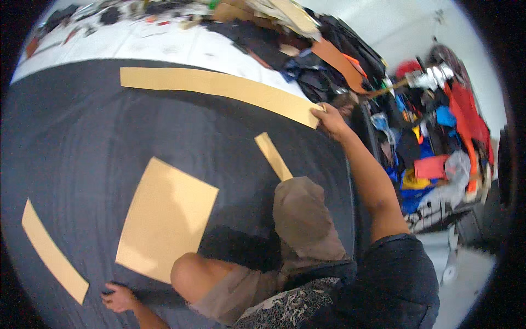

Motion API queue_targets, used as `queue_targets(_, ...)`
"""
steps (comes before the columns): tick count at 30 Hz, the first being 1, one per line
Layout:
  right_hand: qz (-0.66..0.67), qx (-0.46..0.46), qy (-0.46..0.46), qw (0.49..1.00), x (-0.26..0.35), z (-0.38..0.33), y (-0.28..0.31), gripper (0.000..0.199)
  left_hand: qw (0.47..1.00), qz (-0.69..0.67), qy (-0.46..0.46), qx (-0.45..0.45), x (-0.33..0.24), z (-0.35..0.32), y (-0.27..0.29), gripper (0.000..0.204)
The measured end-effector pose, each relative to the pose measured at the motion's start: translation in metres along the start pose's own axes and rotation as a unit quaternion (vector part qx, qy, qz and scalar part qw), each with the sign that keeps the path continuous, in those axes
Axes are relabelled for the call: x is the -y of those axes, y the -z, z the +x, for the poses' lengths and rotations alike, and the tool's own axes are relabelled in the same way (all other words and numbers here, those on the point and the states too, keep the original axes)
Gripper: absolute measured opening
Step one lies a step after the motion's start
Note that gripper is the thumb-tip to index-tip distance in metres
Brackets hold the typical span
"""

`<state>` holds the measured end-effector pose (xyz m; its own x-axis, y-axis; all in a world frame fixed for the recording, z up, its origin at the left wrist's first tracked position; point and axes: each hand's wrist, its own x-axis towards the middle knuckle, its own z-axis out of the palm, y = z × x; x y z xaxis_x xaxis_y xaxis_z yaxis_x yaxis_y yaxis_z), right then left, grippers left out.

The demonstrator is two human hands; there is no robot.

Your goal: The person places rectangular cardboard templates on a large black fabric sheet and uses a pencil to trace their outlines. The person repositions the templates multiple times to mark several sections of the fabric.

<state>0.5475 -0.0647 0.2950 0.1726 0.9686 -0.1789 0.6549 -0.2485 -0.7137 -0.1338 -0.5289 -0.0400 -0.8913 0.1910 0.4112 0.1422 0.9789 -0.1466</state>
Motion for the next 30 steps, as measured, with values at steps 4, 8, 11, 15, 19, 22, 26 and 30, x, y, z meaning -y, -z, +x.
queue_targets(4,0.012,-0.106,-0.134,0.985,-0.130,-0.075,0.123,0.023,0.996,-0.015,0.030,0.084,-0.014,-0.005,0.033,0.058)
queue_targets(8,0.113,-0.169,-0.243,0.948,-0.249,-0.144,0.170,0.021,0.998,0.020,0.004,0.057,-0.021,-0.013,0.048,0.057)
queue_targets(11,0.168,-0.163,-0.283,0.930,-0.317,-0.178,0.170,0.021,0.997,0.022,-0.075,-0.006,-0.018,-0.005,0.051,0.054)
queue_targets(15,0.116,-0.178,-0.346,0.914,-0.425,-0.238,0.172,0.026,0.965,-0.027,-0.253,-0.059,-0.016,0.021,0.051,0.050)
queue_targets(19,0.204,-0.090,-0.402,0.888,-0.469,-0.266,0.138,0.036,0.882,-0.101,-0.455,-0.066,-0.040,0.068,0.087,0.046)
queue_targets(22,0.226,-0.064,-0.411,0.881,-0.480,-0.290,0.113,0.036,0.830,-0.193,-0.522,0.035,-0.139,0.008,0.166,0.042)
queue_targets(26,0.295,-0.060,-0.308,0.902,-0.505,-0.288,0.066,0.033,0.760,-0.222,-0.611,0.004,-0.228,-0.012,0.254,0.039)
queue_targets(30,0.187,-0.045,-0.313,0.930,-0.509,-0.290,0.056,0.036,0.660,-0.233,-0.713,0.028,-0.307,-0.081,0.335,0.036)
